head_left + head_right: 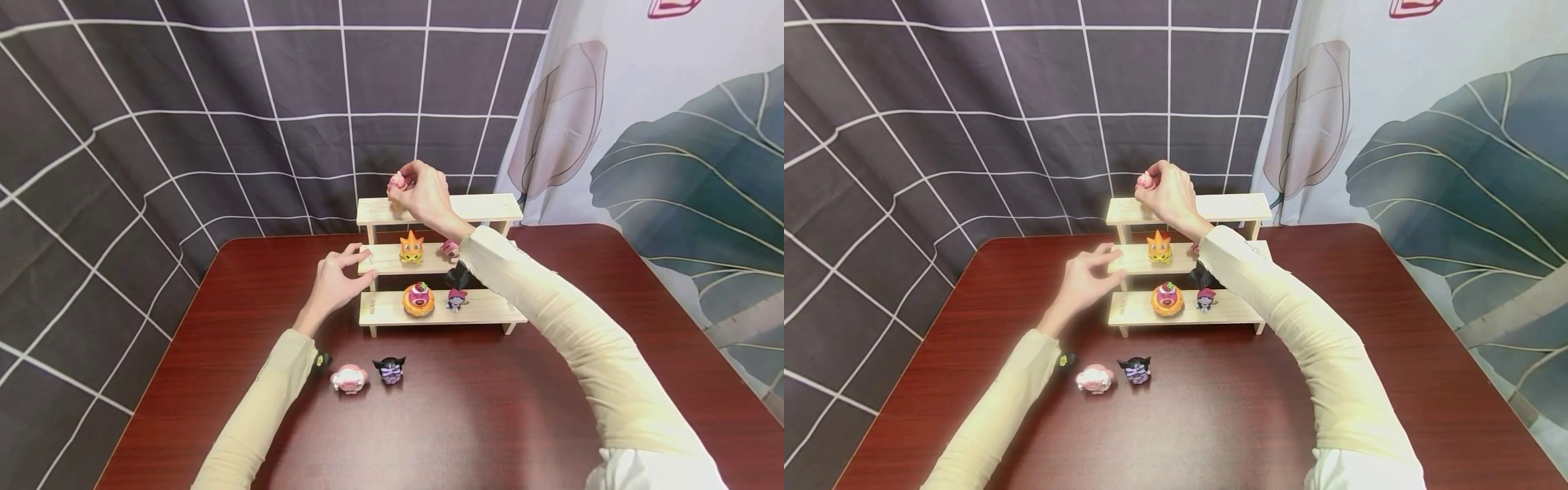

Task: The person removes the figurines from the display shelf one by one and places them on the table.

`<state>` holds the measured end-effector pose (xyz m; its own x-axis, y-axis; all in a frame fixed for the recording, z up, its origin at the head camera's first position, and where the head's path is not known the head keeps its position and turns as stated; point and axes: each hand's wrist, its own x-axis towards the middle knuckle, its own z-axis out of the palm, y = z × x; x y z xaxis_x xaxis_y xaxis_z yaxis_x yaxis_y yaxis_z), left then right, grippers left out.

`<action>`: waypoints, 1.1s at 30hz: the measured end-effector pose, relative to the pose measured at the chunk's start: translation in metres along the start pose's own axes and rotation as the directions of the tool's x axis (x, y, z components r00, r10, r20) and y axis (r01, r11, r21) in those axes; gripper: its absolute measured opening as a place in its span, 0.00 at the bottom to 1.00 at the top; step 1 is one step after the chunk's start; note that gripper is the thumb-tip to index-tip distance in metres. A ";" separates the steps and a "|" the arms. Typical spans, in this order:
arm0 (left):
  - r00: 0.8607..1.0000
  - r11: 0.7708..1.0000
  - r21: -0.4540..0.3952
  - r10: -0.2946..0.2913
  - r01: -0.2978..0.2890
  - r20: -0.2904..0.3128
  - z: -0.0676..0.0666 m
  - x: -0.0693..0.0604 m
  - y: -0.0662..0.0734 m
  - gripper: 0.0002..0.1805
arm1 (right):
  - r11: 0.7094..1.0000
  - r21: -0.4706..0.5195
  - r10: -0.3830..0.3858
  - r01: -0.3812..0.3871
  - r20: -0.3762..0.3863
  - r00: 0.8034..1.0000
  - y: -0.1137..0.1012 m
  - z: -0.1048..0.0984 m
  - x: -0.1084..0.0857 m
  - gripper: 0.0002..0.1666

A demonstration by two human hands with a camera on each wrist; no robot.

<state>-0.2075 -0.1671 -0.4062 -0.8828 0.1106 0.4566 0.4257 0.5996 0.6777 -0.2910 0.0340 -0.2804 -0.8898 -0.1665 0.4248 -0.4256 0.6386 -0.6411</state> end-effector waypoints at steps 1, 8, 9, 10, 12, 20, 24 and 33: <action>1.000 1.000 0.001 -0.001 0.001 0.001 0.000 0.000 0.000 0.24 | 1.000 0.004 0.001 -0.001 -0.001 1.000 0.000 -0.001 0.000 0.21; 1.000 1.000 0.004 -0.002 0.002 0.000 0.000 0.000 -0.001 0.25 | 0.999 0.047 -0.001 0.001 0.006 1.000 0.003 -0.007 -0.004 0.20; 1.000 1.000 0.005 -0.002 0.002 -0.001 0.000 0.000 -0.001 0.25 | 0.999 0.053 0.000 0.000 0.009 1.000 0.004 -0.008 -0.005 0.20; 1.000 1.000 0.004 -0.002 0.002 -0.002 0.001 0.000 -0.001 0.25 | 0.998 0.060 -0.001 0.000 0.011 1.000 0.004 -0.009 -0.006 0.20; 1.000 1.000 0.005 0.000 0.000 -0.003 0.001 0.000 -0.001 0.26 | 0.997 0.073 -0.003 0.002 0.016 1.000 0.005 -0.012 -0.007 0.20; 1.000 1.000 -0.005 0.004 -0.004 -0.008 0.000 0.000 -0.001 0.26 | 0.993 0.114 -0.021 0.018 0.025 0.999 0.005 -0.022 -0.015 0.21; 1.000 1.000 -0.007 0.014 -0.014 -0.015 0.001 -0.001 -0.001 0.26 | 0.994 0.108 -0.031 0.028 0.025 0.999 0.004 -0.027 -0.018 0.21; 1.000 1.000 0.002 0.018 -0.018 -0.021 0.002 0.000 -0.002 0.25 | 0.996 0.082 -0.048 0.046 0.024 0.999 0.004 -0.037 -0.027 0.21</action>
<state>-0.2089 -0.1670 -0.4090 -0.8708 0.1047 0.4803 0.4407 0.5992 0.6684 -0.2623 0.0689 -0.2705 -0.8722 -0.2152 0.4392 -0.4778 0.5669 -0.6711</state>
